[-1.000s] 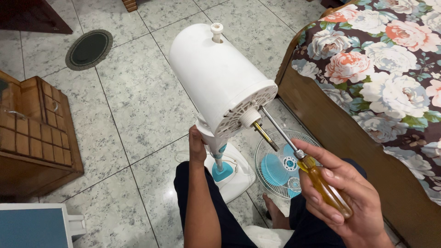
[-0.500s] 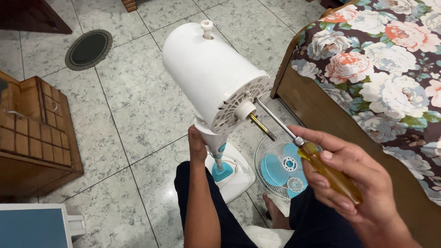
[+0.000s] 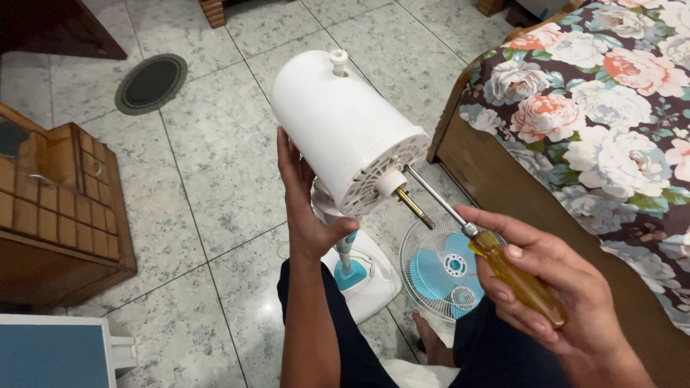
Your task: The person uses a screwdriver to loosen and remove screws from the back of a white pedestal fan's motor housing. They remove the rear casing and set it aside, then continue to unscrew components from the fan's neck.
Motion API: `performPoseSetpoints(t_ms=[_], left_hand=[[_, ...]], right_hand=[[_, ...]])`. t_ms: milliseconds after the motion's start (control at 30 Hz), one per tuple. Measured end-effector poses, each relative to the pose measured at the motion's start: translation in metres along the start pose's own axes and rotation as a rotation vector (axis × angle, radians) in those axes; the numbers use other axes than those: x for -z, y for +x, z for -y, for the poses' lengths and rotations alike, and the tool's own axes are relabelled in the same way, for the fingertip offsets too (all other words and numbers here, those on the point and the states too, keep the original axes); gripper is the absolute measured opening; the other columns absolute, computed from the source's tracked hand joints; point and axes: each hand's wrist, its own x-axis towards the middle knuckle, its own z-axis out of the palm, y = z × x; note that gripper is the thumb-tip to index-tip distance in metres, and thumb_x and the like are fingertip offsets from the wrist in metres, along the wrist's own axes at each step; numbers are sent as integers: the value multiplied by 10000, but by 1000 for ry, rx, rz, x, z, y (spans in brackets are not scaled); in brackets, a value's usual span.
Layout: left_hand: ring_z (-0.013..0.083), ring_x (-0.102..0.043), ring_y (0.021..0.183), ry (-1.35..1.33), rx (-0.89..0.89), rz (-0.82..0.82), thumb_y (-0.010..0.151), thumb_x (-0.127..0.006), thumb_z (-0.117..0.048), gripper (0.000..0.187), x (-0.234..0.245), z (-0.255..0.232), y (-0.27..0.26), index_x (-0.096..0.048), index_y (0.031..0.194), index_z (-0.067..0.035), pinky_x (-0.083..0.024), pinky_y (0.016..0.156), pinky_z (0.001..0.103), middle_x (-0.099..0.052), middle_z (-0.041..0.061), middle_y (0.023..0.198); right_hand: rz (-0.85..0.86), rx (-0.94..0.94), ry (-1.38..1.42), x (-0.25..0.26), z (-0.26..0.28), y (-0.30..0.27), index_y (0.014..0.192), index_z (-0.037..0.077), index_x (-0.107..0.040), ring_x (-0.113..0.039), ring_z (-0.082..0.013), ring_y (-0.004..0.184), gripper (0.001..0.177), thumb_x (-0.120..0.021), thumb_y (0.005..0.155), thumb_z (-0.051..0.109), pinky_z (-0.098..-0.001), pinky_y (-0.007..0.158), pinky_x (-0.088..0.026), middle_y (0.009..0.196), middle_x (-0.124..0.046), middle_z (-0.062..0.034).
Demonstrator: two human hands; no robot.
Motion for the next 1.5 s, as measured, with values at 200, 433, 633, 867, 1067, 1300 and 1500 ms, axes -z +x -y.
performPoseSetpoints(t_ms=[200, 433, 633, 867, 1067, 1300, 1500], left_hand=[[395, -542, 1483, -15, 18, 83, 609, -889, -780, 1601, -7, -23, 20, 119, 1674, -139, -505, 1152, 515, -240, 259, 1739], [354, -666, 1347, 22, -38, 10, 796, -865, -550, 1399, -19, -19, 16, 83, 1725, -110, -581, 1071, 446, -337, 250, 1679], [355, -694, 1293, 31, -34, -11, 753, -886, -491, 1404, -19, -16, 15, 63, 1712, -103, -609, 1059, 450, -354, 263, 1657], [367, -710, 1305, -10, -22, -4, 743, -893, -489, 1409, -20, -17, 17, 68, 1699, -104, -616, 1027, 447, -342, 271, 1702], [348, -710, 1290, -20, 6, -5, 731, -887, -492, 1414, -17, -18, 16, 84, 1683, -104, -622, 997, 435, -355, 264, 1683], [348, -658, 1323, -42, -35, -1, 748, -910, -404, 1407, -18, -18, 15, 80, 1703, -111, -608, 1047, 449, -313, 252, 1679], [335, -656, 1341, -76, -1, -9, 723, -902, -409, 1415, -20, -20, 11, 95, 1678, -97, -602, 1032, 435, -305, 241, 1699]], right_hand=[[14, 33, 32, 4, -6, -1, 1557, -156, -346, -366, -53, 379, 597, -466, 1051, 138, -188, 320, -331, 736, -522, -115], [10, 8, 13, 6, -2, 1, 1569, -134, -384, -352, -52, 376, 592, -492, 1041, 112, -196, 321, -329, 719, -522, -98], [-140, -71, -409, 3, 16, 3, 1493, -50, -490, -342, -47, 327, 513, -489, 1009, 121, -218, 257, -277, 608, -498, -35], [-231, -236, -1398, -24, 38, 8, 1488, 208, -550, -402, -187, 410, 548, -623, 946, 180, -374, 415, -350, 500, -457, -109], [-20, 49, -1748, -39, 45, 13, 1561, 164, -516, -663, -231, 489, 691, -626, 879, 173, -396, 513, -523, 732, -726, -56], [36, -314, -2249, -48, 58, 14, 1637, 341, -382, -668, -276, 638, 737, -600, 933, 347, -442, 616, -549, 782, -659, -48], [-32, 54, -1557, -24, 45, 4, 1532, 151, -538, -495, -228, 551, 632, -631, 907, 169, -376, 488, -440, 658, -536, -103]])
